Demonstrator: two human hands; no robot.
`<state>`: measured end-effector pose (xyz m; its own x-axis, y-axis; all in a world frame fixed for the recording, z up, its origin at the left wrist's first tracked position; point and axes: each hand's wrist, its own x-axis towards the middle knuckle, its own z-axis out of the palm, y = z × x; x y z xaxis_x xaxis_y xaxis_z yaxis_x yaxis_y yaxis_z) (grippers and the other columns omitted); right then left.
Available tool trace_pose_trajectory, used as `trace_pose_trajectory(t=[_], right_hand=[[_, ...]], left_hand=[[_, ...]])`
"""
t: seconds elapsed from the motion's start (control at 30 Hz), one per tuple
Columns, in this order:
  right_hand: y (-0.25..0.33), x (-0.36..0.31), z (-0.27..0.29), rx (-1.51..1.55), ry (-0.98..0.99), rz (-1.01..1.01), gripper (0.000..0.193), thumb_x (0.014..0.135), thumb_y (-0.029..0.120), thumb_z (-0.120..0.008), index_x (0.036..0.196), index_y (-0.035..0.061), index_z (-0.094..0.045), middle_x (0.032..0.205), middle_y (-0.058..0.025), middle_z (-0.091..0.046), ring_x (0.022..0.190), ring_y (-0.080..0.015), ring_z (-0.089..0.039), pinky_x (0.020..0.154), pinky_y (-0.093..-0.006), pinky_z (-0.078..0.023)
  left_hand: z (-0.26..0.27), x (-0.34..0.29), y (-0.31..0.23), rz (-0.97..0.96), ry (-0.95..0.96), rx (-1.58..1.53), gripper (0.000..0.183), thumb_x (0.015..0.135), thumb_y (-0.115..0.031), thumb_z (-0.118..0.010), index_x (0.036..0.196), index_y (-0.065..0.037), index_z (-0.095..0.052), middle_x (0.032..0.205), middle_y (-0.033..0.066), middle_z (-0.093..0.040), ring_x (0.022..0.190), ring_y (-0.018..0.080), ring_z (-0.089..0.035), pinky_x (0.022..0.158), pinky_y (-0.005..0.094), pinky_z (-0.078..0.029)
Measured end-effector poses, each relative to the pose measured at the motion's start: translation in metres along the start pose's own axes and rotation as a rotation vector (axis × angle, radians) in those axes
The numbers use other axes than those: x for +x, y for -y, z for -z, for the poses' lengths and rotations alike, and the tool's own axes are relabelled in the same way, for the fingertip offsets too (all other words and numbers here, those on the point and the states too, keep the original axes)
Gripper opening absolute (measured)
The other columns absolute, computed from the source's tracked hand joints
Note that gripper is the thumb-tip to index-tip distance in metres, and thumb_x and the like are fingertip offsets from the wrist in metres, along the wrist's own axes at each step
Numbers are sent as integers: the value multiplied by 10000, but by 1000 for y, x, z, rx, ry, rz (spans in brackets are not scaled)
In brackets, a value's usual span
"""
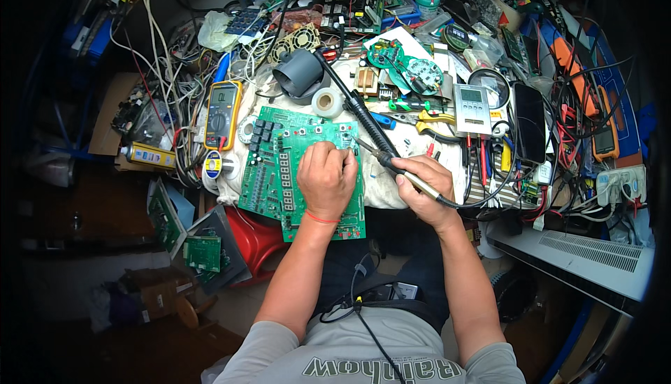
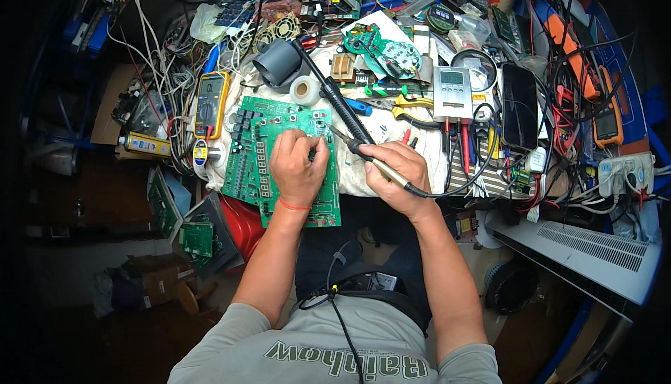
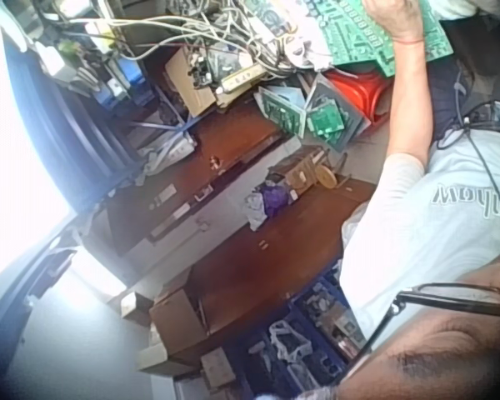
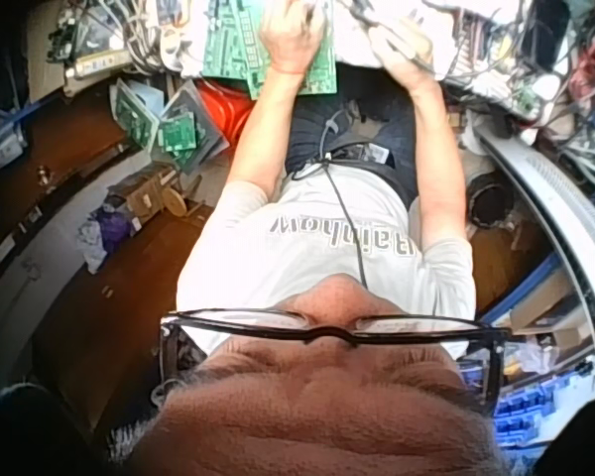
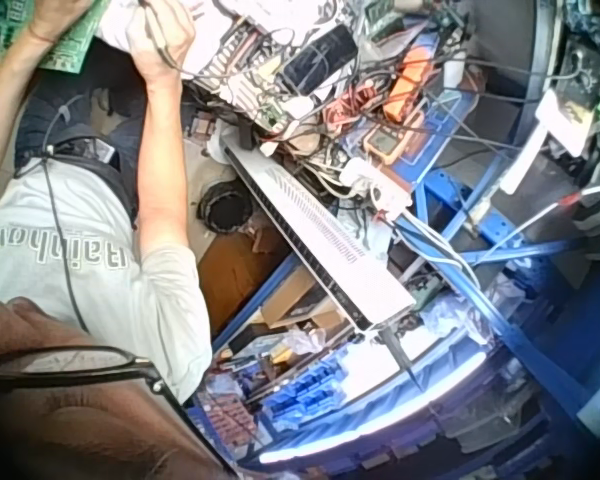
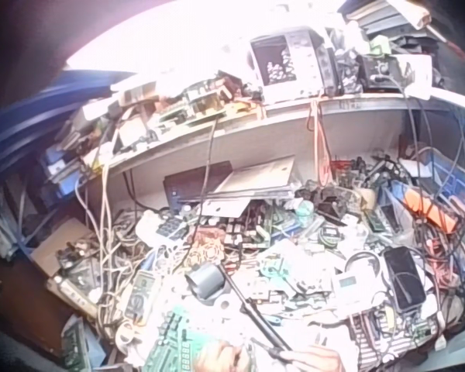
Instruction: The person retrieves a small component from a shelf, then strips and prepares a red wire. They insert the component into a green circuit board and solder it in place using a soldering iron and solder wire.
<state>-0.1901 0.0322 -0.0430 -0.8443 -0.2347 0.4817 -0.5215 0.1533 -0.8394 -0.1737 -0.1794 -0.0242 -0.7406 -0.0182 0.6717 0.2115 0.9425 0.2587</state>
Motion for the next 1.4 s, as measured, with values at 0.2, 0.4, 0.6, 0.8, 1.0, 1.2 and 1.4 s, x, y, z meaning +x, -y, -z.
trace_pose_trajectory(t=[0.2,0.4,0.6,0.8,1.0,1.2,1.4], right_hand=[[2,1,1,15,6,-10,294,811,-3,-754,1104,8,-776,933,-151,-745,818,-278,-715,757,-364,-572],[2,1,1,13,-3,-7,292,814,-5,-753,1105,9,-777,920,-148,-744,811,-274,-715,750,-363,-570],[1,1,1,18,-2,-9,290,816,-1,-754,1106,7,-777,908,-148,-741,798,-274,-709,744,-362,-566],[2,2,1,23,-9,-12,287,817,3,-754,1104,7,-777,907,-149,-740,795,-276,-707,741,-361,-565],[4,2,3,14,24,-41,292,818,-21,-736,1108,-13,-771,960,-161,-751,834,-265,-722,762,-342,-574],[4,2,2,26,5,-37,285,823,3,-748,1107,-3,-775,932,-154,-745,812,-268,-715,750,-354,-570],[3,2,1,27,-2,-26,279,824,15,-755,1101,1,-777,916,-151,-743,801,-272,-711,742,-363,-567]], left_hand=[[-1,0,0,-20,-1,13,146,736,-54,-791,781,-95,-658,847,69,-600,785,281,-609,687,422,-472],[-1,1,0,-50,5,37,151,742,-61,-789,781,-101,-648,838,67,-579,783,278,-599,698,421,-454],[-4,1,0,-60,4,55,157,746,-71,-787,780,-103,-637,836,67,-576,784,276,-595,702,419,-445],[-3,1,-1,-61,24,66,159,754,-79,-786,789,-104,-634,845,67,-579,797,278,-595,716,423,-443],[-3,3,-2,-55,27,63,179,731,-45,-797,774,-97,-630,828,64,-592,775,277,-600,698,419,-445],[-5,3,-1,-51,27,69,178,736,-53,-794,776,-98,-626,829,63,-589,782,274,-600,707,417,-445],[-6,1,0,-36,67,79,146,785,-116,-772,813,-103,-629,868,71,-585,830,280,-600,741,426,-440]])
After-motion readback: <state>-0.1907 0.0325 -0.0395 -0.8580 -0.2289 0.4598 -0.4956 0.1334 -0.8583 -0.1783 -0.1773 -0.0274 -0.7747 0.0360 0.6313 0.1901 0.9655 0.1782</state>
